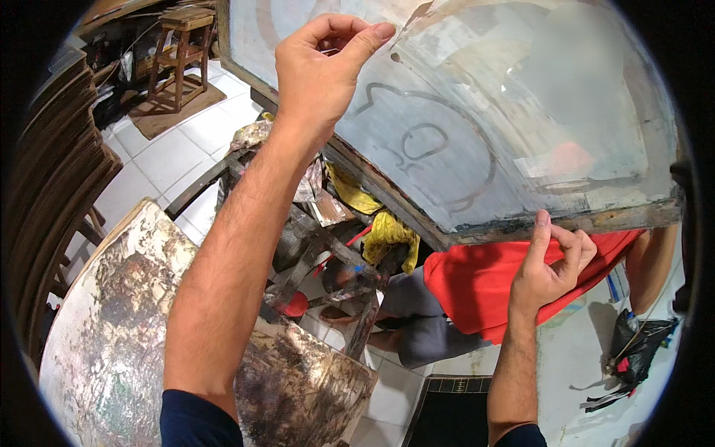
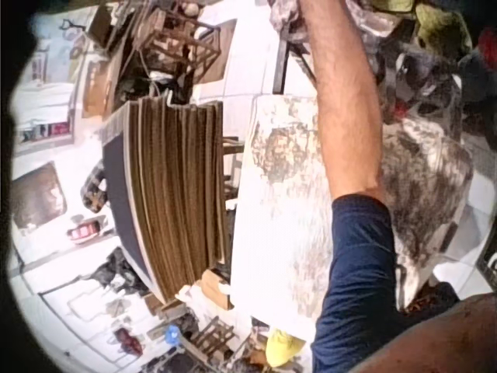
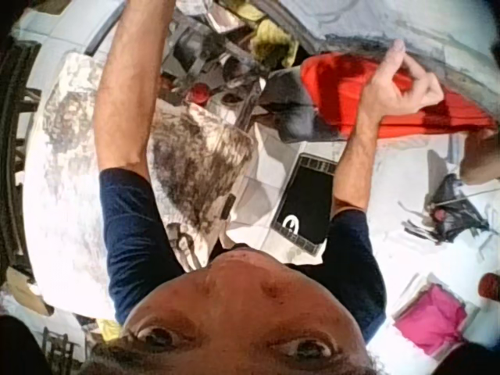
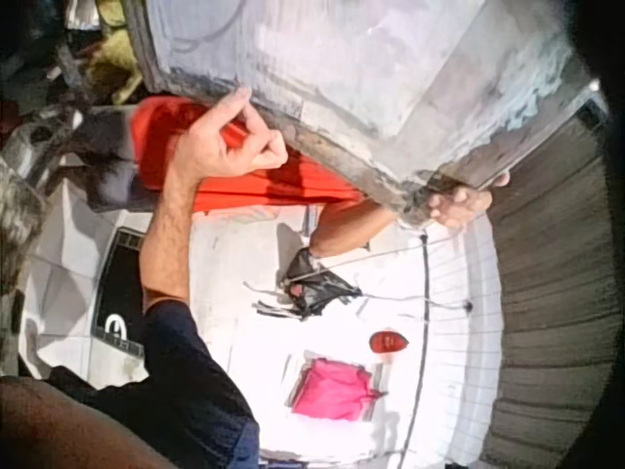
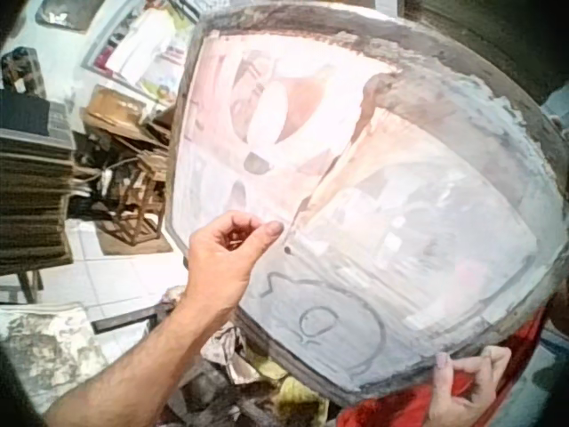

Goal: The person performs screen printing on black rectangular boards. They place a board under a screen, apply white ink with a squeegee, and lift the screen to reveal a printed logo. The process is repeated on multiple boards.

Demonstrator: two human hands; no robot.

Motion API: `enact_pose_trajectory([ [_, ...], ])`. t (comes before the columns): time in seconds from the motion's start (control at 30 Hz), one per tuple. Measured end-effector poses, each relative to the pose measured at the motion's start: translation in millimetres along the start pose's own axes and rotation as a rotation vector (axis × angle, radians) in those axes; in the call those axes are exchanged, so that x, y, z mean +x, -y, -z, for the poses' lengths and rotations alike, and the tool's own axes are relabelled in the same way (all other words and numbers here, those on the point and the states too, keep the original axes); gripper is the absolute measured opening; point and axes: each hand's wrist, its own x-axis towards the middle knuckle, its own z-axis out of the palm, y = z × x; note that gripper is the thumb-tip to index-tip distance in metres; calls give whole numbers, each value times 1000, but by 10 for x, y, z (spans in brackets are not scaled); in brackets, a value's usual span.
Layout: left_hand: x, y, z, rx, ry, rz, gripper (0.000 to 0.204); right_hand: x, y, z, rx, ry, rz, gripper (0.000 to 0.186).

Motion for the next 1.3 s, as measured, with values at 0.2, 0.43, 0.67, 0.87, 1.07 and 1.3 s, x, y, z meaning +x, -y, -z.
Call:
enact_pose_trajectory([
  [0.2, 31, 79, -57, 28, -54, 87, 14, 51, 27, -79, 4, -2, -86, 16],
  [0.43, 123, 167, -121, 28, -50, 50, 13, 136, 38, -174, -9, -9, -168, 16],
  [0.67, 175, 182, -114, 12, -29, 79, 11, 180, 67, -218, -25, -23, -215, 16],
  [0.87, 195, 178, -92, 37, -37, 103, 10, 178, 73, -235, -39, -41, -237, 17],
  [1.07, 185, 155, -36, 107, -62, 133, 14, 191, 71, -241, -49, -39, -253, 18],
  [1.3, 191, 141, -19, 97, -43, 128, 15, 210, 88, -259, -66, -36, -290, 18],
])
